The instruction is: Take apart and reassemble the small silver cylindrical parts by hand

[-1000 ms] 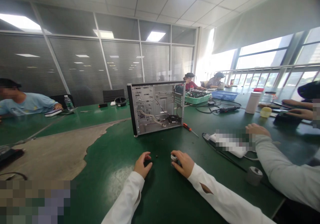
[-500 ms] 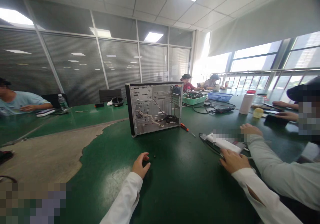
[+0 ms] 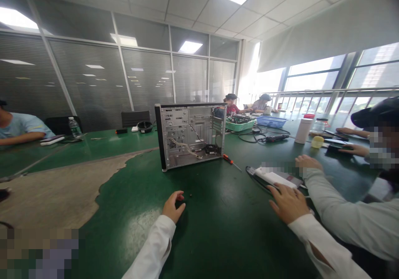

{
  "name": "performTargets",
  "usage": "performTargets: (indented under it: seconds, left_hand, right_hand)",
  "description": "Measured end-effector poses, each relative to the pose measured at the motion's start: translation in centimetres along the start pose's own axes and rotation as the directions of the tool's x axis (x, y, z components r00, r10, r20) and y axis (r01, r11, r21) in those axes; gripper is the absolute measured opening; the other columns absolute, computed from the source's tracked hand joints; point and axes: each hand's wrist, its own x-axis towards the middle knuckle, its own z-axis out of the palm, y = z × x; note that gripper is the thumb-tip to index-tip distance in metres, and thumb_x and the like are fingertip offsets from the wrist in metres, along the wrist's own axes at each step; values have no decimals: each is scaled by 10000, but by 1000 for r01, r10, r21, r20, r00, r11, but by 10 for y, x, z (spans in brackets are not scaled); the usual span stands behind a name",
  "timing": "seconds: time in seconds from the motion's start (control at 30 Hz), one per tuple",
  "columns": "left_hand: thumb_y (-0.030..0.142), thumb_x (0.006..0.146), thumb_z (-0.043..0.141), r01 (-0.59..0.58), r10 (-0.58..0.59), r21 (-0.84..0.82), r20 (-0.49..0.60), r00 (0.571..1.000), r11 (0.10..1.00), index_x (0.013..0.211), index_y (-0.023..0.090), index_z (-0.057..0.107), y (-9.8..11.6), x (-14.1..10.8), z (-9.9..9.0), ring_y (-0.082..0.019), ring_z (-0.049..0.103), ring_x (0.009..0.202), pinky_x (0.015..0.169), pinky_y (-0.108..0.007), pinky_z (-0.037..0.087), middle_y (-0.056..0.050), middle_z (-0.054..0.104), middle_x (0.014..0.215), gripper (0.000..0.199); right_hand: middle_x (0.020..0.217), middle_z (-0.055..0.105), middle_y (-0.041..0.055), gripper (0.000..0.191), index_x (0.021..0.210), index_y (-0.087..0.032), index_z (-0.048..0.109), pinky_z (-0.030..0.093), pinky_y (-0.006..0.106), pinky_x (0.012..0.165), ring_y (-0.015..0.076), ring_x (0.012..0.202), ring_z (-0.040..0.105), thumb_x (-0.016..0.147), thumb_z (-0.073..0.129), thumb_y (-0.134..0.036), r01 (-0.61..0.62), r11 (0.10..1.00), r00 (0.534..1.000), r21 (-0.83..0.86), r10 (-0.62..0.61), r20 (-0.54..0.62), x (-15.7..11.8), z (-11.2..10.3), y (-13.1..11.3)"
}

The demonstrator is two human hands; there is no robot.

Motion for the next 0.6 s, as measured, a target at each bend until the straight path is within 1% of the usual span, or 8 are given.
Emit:
performTargets:
  seconds: [0.07,0.13,0.17,0.23,0.3,0.43,0.53,0.6]
  left_hand:
    - [173,611,508,0,0,-7,-1,1000,1000,942,160,509,0,0,0,-171,558,795,749,-327,423,-48,599,820,332]
    - [175,607,511,0,0,-15,-6,1000,1000,940,164,512,-1,0,0,-172,559,793,748,-328,424,-45,600,815,333]
    - [174,604,513,1,-1,-18,-9,1000,1000,938,165,512,-2,-1,0,-172,559,792,746,-328,424,-44,600,814,334]
    - [171,601,514,7,-7,-25,-17,1000,1000,940,165,512,-3,-1,0,-172,560,795,740,-328,425,-46,602,819,339]
    - [168,598,512,16,-18,-36,-33,999,999,940,161,511,-5,0,1,-175,562,799,730,-327,426,-51,603,828,342]
    - [157,588,514,48,-54,-87,-68,996,995,914,166,522,-10,2,2,-176,567,795,696,-315,434,-50,606,829,326]
    - [155,590,508,68,-80,-121,-93,993,990,899,163,524,-16,4,2,-170,568,788,678,-299,440,-52,601,829,309]
    - [157,594,501,78,-94,-138,-112,989,987,895,152,524,-20,5,3,-169,569,780,670,-293,443,-59,599,828,302]
  right_hand:
    - [1147,438,124,416,1126,-182,433,270,424,873,260,1053,389,716,403,-247,195,970,981,145,-190,-48,-2,-9,-42]
    - [1185,407,101,481,1190,-209,354,306,369,871,233,1066,382,715,418,-256,358,881,929,307,-368,-28,-2,-13,-89]
    - [1209,382,93,524,1214,-217,314,321,344,867,223,1074,377,706,435,-262,423,825,891,374,-454,-6,-2,-13,-111]
    - [1257,324,91,575,1245,-230,252,324,343,867,227,1097,355,702,440,-250,478,759,843,441,-538,13,3,-10,-151]
    - [1276,297,88,560,1253,-250,230,313,366,874,230,1109,339,723,407,-212,511,729,824,456,-567,-18,11,-4,-181]
    - [1257,330,84,523,1227,-273,285,336,376,850,230,1088,356,730,395,-156,589,671,783,450,-611,-114,32,12,-217]
    - [1166,442,62,405,1135,-256,426,364,333,829,194,1029,405,750,379,-137,655,600,734,459,-650,-198,43,27,-230]
    - [1071,513,53,324,1042,-221,509,383,291,809,166,972,436,771,358,-129,690,554,706,466,-658,-263,45,34,-234]
